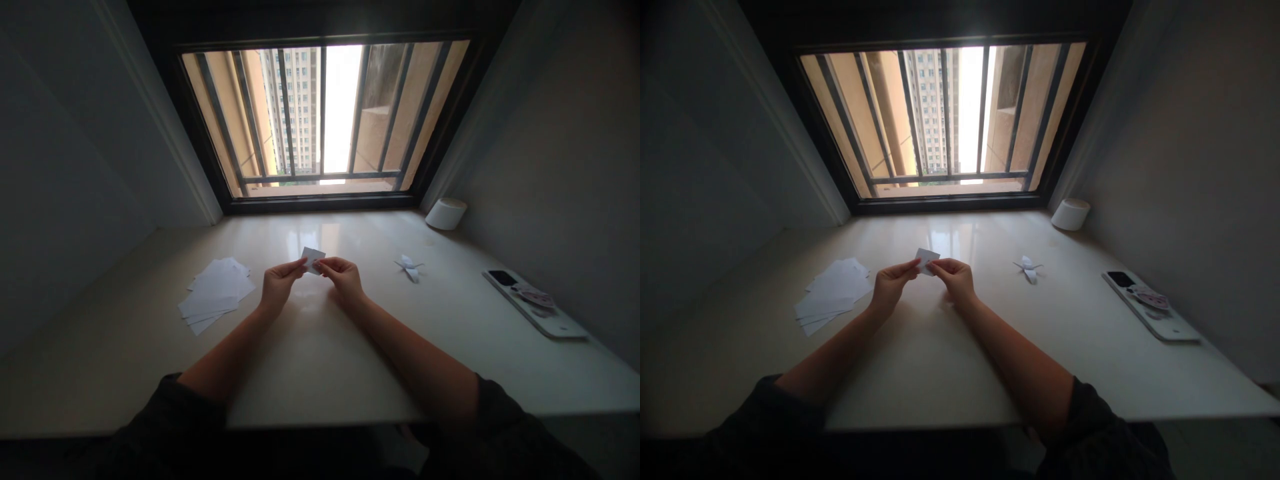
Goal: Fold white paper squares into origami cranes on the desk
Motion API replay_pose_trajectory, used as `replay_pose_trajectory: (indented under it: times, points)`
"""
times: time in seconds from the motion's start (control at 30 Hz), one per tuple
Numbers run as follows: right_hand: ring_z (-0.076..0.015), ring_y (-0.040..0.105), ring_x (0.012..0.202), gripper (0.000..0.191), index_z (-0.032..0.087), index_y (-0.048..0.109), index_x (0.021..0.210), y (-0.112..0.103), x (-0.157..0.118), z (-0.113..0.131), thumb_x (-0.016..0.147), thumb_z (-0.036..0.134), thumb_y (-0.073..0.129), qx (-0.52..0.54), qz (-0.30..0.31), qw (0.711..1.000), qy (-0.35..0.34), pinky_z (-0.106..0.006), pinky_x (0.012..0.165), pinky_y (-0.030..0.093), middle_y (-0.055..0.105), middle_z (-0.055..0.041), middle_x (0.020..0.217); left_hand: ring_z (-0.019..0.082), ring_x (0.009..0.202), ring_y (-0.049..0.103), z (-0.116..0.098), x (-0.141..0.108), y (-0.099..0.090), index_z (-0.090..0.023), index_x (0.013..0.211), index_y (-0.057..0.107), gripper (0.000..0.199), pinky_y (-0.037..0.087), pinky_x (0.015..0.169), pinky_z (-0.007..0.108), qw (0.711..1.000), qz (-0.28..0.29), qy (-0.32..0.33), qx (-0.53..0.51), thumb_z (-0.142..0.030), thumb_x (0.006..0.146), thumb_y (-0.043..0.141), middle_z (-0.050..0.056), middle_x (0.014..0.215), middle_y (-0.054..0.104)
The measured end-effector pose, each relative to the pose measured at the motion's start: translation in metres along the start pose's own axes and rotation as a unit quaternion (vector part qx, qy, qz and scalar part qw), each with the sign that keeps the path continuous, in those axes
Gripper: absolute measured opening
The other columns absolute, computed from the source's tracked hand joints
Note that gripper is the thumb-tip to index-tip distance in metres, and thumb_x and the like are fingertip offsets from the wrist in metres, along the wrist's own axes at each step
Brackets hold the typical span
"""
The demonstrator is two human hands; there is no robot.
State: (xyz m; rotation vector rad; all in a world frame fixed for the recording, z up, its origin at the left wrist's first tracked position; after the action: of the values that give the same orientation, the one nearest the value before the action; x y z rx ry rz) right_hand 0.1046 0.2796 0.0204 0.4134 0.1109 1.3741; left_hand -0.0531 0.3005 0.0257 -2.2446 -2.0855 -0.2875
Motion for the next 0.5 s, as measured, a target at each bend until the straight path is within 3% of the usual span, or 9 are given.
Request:
replay_pose_trajectory:
  times: [0.5]
  points:
    - [-0.0168,0.064,0.066,0.024,0.019,0.07,0.07,0.0014,-0.0021,0.0006,0.054,0.033,0.081,0.014,-0.012,1.0,0.01,-0.032,0.069,0.05,0.071,-0.003,0.07,0.016,0.073,0.062,-0.0036,-0.0022,0.003,-0.018,0.091,0.073,0.031,0.049,0.071,0.029,1.0,0.006,0.014,-0.018,-0.033,0.065,0.075,0.008,0.086,0.073]
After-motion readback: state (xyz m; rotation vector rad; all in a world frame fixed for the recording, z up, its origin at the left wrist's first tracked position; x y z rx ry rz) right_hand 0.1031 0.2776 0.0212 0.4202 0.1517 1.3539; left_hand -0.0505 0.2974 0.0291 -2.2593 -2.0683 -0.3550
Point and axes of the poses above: each hand's wrist, its own x-axis towards the middle knuckle, its own y-axis out of the palm, z = x × y, the point moved 5 cm from there along x, towards the middle knuckle
